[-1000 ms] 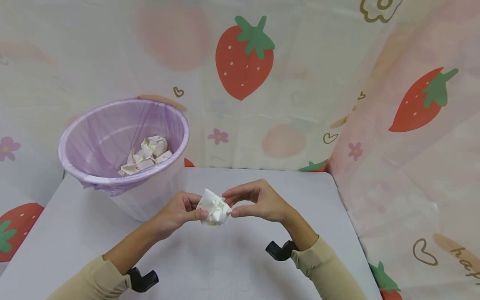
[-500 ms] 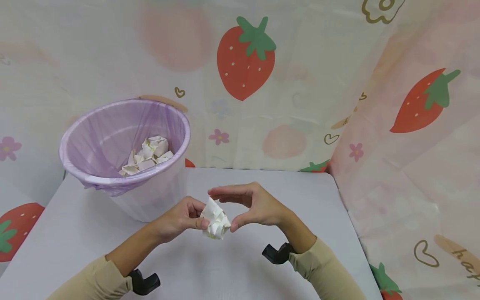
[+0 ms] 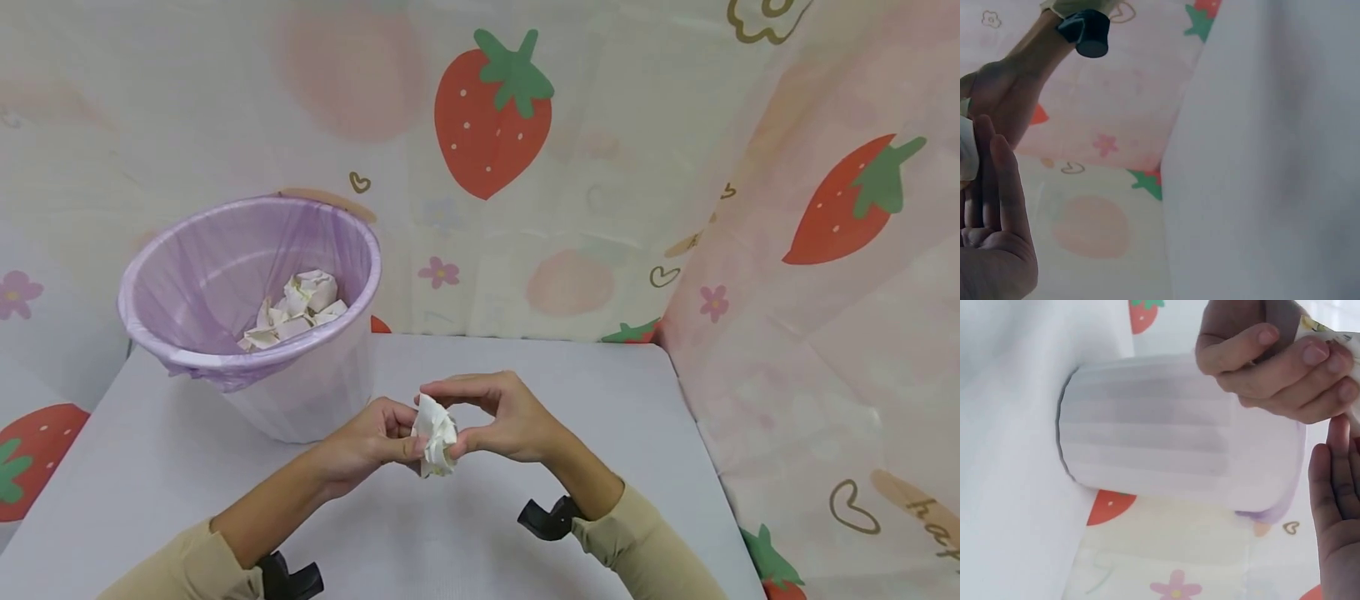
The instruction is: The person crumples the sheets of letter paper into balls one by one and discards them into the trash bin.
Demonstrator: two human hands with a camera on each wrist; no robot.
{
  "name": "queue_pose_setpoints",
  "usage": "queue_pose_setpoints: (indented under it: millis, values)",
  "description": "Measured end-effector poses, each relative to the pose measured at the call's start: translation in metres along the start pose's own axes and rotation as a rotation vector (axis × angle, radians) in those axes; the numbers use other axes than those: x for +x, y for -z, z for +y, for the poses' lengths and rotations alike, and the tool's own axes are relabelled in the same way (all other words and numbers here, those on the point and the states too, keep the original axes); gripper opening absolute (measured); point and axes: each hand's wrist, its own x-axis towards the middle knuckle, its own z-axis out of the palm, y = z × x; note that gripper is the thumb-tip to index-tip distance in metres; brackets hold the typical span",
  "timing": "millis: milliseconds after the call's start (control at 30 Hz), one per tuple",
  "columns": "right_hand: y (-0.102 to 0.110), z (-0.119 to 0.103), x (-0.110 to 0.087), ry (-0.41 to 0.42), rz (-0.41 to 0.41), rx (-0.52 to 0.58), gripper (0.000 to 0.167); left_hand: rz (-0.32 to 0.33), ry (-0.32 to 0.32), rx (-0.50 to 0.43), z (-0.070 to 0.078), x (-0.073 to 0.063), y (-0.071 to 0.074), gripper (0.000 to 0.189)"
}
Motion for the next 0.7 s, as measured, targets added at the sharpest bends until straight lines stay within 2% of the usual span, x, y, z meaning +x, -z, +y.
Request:
queue_pose_setpoints:
  millis: [133,233,400,567,633,700]
  values:
    - [-0.001,-0.001,-0.001,0.001,-0.011,-0.037,0.078,0.028,0.057,-0.003,0.004,-0.001,-0.006,0.052]
    - [-0.002,-0.001,-0.001,-0.008,-0.030,-0.082,0.073,0.073,0.088,0.012,0.004,-0.001,-0.009,0.041]
    - [-0.005,0.002,0.003,0.009,-0.057,-0.153,0.054,0.155,0.114,0.040,0.001,0.001,-0.011,0.030]
    - [-0.008,0.008,0.006,0.032,-0.011,-0.241,0.015,0.243,0.142,0.082,-0.002,0.003,-0.013,0.025]
    - [-0.009,0.010,0.006,0.042,0.015,-0.282,0.011,0.279,0.155,0.097,-0.003,0.004,-0.014,0.024]
    - [-0.010,0.011,0.007,0.057,0.037,-0.319,0.015,0.306,0.160,0.110,-0.003,0.004,-0.015,0.025]
